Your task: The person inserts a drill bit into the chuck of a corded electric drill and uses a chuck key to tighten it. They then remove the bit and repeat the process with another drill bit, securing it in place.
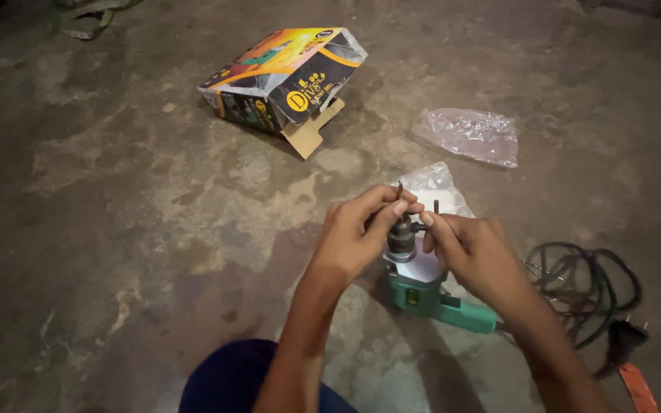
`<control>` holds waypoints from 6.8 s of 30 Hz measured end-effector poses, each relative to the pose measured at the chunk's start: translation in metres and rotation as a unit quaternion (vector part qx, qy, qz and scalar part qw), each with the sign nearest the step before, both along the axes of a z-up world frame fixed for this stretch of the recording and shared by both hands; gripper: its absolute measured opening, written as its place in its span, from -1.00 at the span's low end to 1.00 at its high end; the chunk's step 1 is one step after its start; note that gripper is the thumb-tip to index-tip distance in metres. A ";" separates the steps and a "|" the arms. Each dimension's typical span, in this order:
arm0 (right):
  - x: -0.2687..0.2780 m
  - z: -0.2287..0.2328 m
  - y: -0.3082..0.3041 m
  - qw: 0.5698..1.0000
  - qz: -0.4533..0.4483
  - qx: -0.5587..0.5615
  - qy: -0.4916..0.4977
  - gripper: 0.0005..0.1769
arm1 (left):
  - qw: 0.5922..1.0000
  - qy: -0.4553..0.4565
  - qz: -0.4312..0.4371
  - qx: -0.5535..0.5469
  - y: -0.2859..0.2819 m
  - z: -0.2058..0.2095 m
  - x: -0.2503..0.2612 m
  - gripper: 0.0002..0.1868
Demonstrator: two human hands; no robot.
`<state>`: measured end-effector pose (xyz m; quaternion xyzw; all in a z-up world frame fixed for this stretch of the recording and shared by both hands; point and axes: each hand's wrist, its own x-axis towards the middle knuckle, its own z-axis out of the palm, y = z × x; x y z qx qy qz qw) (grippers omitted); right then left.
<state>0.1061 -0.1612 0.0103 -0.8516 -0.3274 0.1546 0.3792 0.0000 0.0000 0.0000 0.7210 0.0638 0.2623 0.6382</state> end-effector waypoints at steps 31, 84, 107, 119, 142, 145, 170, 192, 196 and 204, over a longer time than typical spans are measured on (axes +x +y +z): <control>0.005 -0.018 0.000 0.985 -0.027 0.067 0.154 -0.23 | 0.995 0.069 -0.067 -0.030 -0.010 -0.018 -0.013 -0.68; -0.021 -0.016 -0.022 0.934 0.127 0.131 -0.308 -0.84 | 0.996 0.079 0.000 0.043 -0.025 -0.008 -0.036 -0.58; -0.055 -0.019 -0.004 0.976 -0.048 0.122 -0.175 -0.69 | 0.998 0.024 -0.023 0.047 -0.015 -0.013 -0.039 -0.63; -0.049 -0.022 -0.002 0.987 -0.113 0.058 -0.103 -0.46 | 0.998 0.049 -0.031 0.025 -0.016 -0.011 -0.039 -0.65; 0.028 -0.007 -0.046 0.967 -0.156 0.194 0.055 -0.49 | 0.992 0.049 -0.108 -0.049 -0.007 -0.027 -0.021 -0.56; 0.023 -0.046 -0.034 0.918 -0.147 0.296 0.217 -0.49 | 0.990 0.060 -0.101 -0.078 -0.010 -0.026 -0.018 -0.61; -0.043 -0.076 0.016 0.952 -0.197 0.229 -0.043 -0.52 | 0.993 0.015 -0.028 -0.111 -0.016 -0.042 -0.019 -0.68; -0.042 -0.077 0.014 0.955 -0.202 0.215 -0.034 -0.49 | 0.965 -0.002 0.221 0.142 -0.054 -0.012 -0.020 -0.47; -0.041 -0.079 0.014 0.955 -0.194 0.216 -0.055 -0.50 | 0.952 -0.007 0.271 0.141 -0.067 -0.011 -0.020 -0.45; -0.033 -0.086 0.010 0.966 -0.164 0.199 0.006 -0.54 | 0.994 0.080 0.050 0.048 -0.033 -0.026 -0.014 -0.55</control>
